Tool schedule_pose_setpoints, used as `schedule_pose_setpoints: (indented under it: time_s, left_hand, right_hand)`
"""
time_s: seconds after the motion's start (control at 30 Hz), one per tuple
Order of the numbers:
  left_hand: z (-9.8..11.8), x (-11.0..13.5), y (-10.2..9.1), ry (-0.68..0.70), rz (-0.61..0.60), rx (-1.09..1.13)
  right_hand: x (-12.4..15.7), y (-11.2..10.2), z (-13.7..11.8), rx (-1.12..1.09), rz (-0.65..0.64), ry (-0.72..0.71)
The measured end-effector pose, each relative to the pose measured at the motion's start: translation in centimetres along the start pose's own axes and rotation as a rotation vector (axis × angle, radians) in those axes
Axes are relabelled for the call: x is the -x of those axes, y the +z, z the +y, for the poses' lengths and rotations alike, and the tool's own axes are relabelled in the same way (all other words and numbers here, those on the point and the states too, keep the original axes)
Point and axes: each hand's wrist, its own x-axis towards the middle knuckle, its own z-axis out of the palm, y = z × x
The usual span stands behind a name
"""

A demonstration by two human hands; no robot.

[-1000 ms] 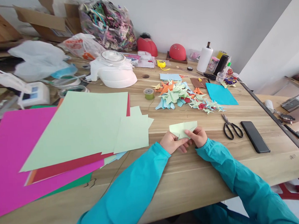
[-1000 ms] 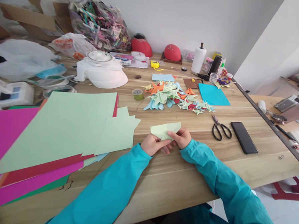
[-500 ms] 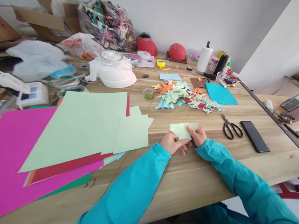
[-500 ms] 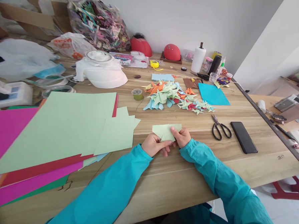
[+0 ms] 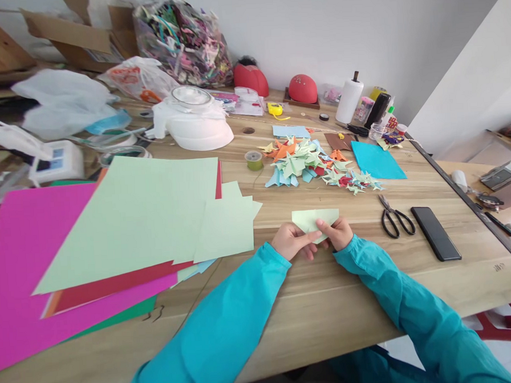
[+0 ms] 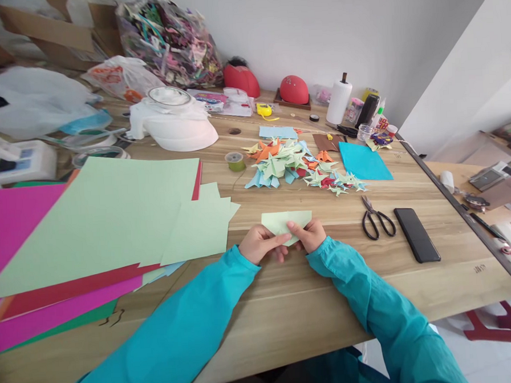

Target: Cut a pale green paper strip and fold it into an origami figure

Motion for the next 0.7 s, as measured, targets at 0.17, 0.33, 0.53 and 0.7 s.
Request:
schedule_pose_setpoints:
  time_s: [0.17,0.33,0.53,0.7]
  left_hand:
    - [-0.28,-0.41,-0.80,0.110,0.097,-0.041]
    - [-0.28,-0.53,-0.73,0.161,0.198,-0.089]
    - [-0.37,-0.54,-0.64,0.167,0.206,-0.033]
    - [-0.27,-0.29,-0.55,0.110,0.175,-0.060]
  right_hand:
    - [0.13,0.22,-0.09,-0.006,-0.052,0.018]
    - [0.57,0.60,-0.34,0.072,-0.187,-0.028]
    - [0.65,0.54,-0.55,0.092,-0.264,-0.045]
    - [0.66,0.49,-0.48,0.062,-0.279,0.003]
